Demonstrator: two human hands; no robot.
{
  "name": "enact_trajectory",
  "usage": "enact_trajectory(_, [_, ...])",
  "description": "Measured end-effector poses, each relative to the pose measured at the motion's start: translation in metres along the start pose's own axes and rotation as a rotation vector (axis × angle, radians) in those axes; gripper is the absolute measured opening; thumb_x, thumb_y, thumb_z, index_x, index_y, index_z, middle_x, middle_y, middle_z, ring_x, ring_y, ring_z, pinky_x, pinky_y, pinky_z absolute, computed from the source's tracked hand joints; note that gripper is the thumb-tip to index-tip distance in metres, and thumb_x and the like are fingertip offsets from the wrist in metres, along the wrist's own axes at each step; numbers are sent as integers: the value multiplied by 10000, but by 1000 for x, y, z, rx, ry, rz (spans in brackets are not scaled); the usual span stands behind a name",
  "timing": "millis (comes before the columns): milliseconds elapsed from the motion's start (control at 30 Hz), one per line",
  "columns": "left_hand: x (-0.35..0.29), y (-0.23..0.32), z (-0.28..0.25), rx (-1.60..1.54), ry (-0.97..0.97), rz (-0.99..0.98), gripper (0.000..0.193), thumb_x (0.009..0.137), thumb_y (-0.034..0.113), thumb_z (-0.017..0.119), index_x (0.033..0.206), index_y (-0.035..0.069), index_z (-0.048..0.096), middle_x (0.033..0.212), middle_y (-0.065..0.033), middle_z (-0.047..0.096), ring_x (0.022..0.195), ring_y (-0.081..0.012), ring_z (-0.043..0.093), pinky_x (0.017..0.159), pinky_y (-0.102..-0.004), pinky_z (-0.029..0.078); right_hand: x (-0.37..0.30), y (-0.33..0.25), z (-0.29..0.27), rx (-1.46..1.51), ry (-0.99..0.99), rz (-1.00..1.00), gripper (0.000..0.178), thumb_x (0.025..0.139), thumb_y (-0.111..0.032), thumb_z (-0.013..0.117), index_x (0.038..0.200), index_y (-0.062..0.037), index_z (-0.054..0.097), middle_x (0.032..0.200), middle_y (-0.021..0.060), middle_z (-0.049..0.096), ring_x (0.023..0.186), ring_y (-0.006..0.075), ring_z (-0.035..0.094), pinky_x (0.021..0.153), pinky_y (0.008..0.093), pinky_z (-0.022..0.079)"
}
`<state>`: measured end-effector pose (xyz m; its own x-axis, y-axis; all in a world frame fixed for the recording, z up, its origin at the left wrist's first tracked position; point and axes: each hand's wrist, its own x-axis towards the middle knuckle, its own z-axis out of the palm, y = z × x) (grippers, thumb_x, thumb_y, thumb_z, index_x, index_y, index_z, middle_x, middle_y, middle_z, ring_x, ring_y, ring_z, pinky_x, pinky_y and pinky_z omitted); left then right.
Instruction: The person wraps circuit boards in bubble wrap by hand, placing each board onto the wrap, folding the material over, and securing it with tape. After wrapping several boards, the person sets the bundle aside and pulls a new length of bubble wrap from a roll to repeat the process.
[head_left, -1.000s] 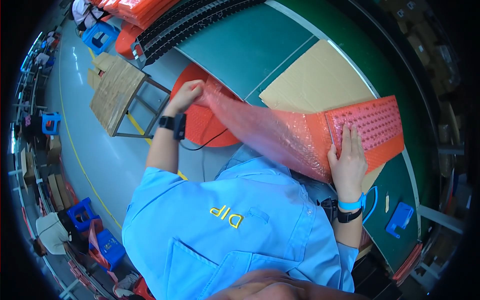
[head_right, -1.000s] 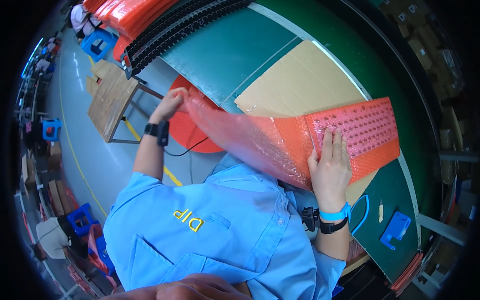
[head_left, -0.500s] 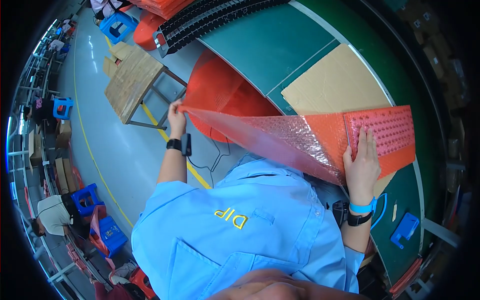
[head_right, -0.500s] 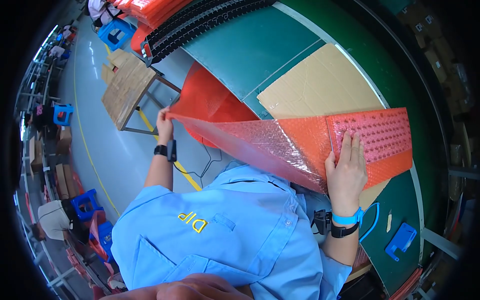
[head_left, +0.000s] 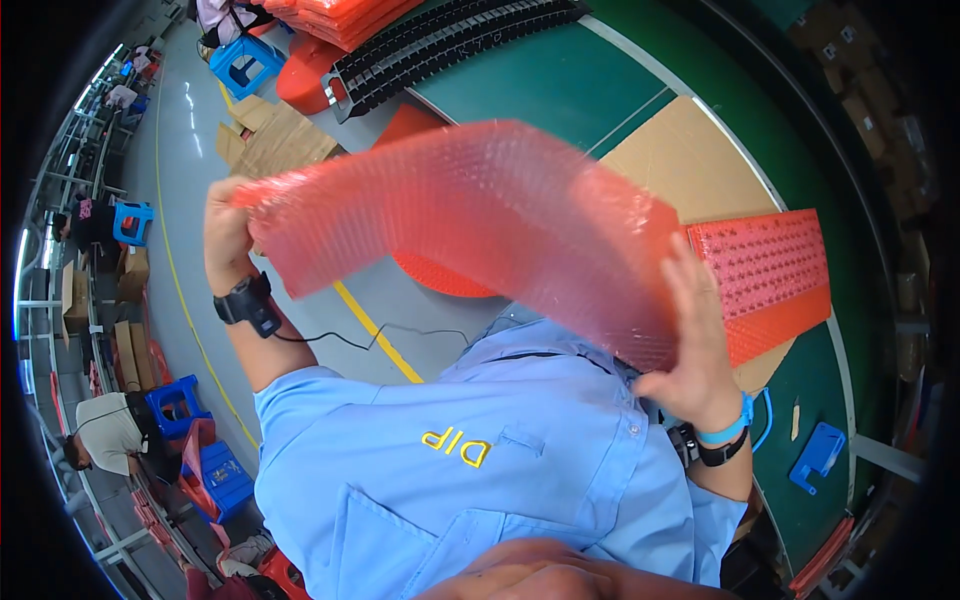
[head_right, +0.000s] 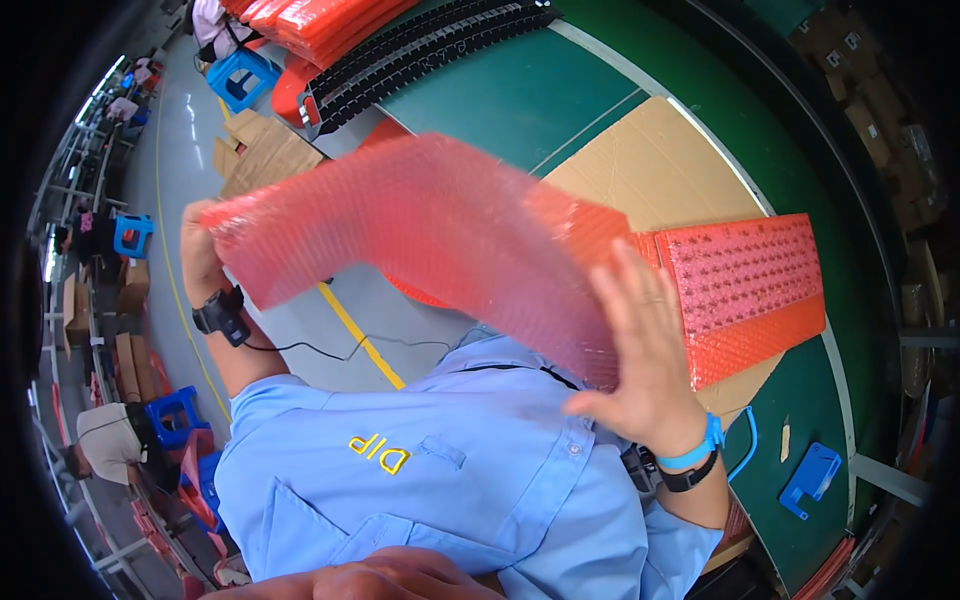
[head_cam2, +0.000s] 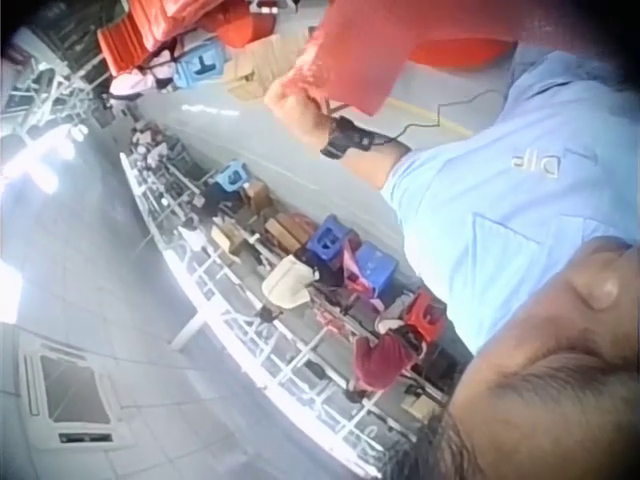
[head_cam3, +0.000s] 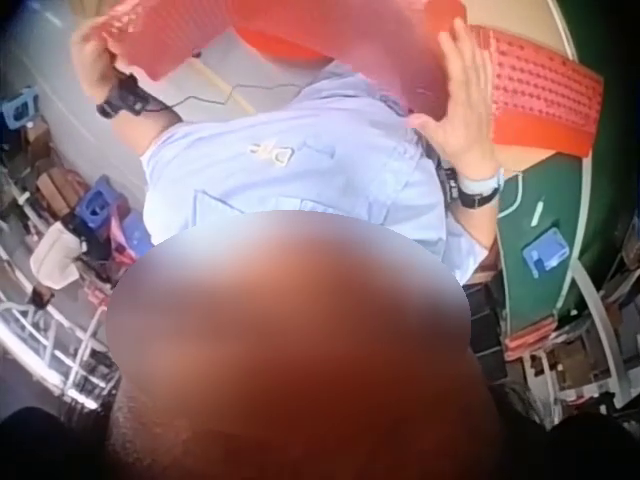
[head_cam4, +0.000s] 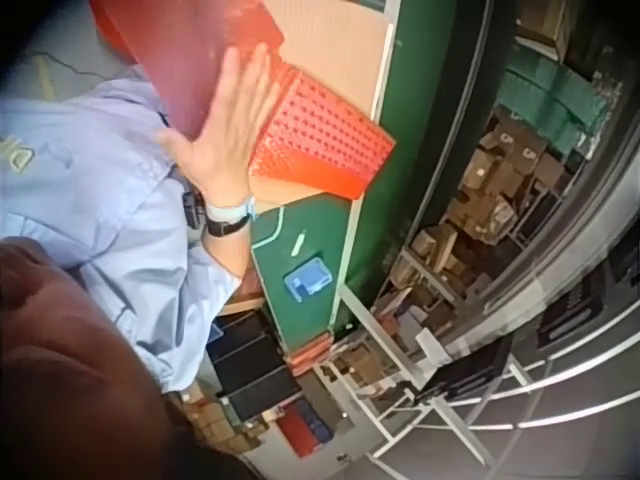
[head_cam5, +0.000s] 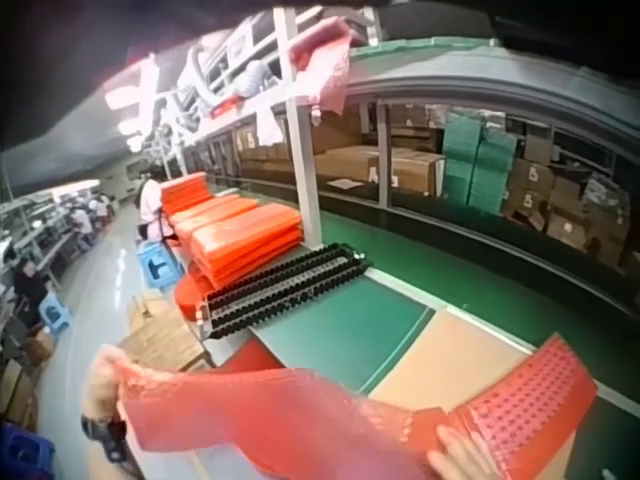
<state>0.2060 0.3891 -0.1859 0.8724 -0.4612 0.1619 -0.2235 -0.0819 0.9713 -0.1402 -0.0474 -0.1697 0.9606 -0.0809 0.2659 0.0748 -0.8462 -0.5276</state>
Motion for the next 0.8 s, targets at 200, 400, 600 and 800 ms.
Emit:
enact_trajectory(200, [-4, -102, 36, 1250, -494, -659, 236, 760, 189, 742, 893, -6, 740, 810, -118, 721, 782, -207, 705, 669, -355, 542, -8, 29, 49, -304, -349, 2, 709, 783, -356, 785, 1403, -117, 538, 1596, 184, 282, 1479, 377, 256, 1176, 630, 165])
enact_trajectory(400, [-31, -246, 76, 1536, -625, -583, 287, 756, 192, 740, 1006, 51, 748, 999, -177, 731, 986, -351, 699, 831, -405, 561, -15, 33, 50, -340, -307, -26, 663, 747, -334, 804, 1352, -157, 599, 1597, 167, 287, 1486, 366, 242, 1188, 606, 172])
enact_trajectory(600, [32, -3, 256, 417, -899, -10, 177, 888, 184, 714, 981, 35, 728, 928, -131, 724, 803, -256, 688, 722, -341, 529, -23, 42, 18, -46, -269, -37, 600, 766, -311, 796, 1313, -143, 619, 1565, 161, 353, 1447, 385, 307, 1148, 563, 296])
enact_trajectory(800, [78, 82, 385, 323, -1090, 597, 327, 822, 181, 767, 1110, 47, 689, 1005, -124, 709, 914, -264, 668, 790, -365, 525, -14, 82, -31, -240, -75, 324, 537, 776, -296, 774, 1243, -79, 620, 1393, 181, 534, 1228, 375, 538, 966, 444, 487])
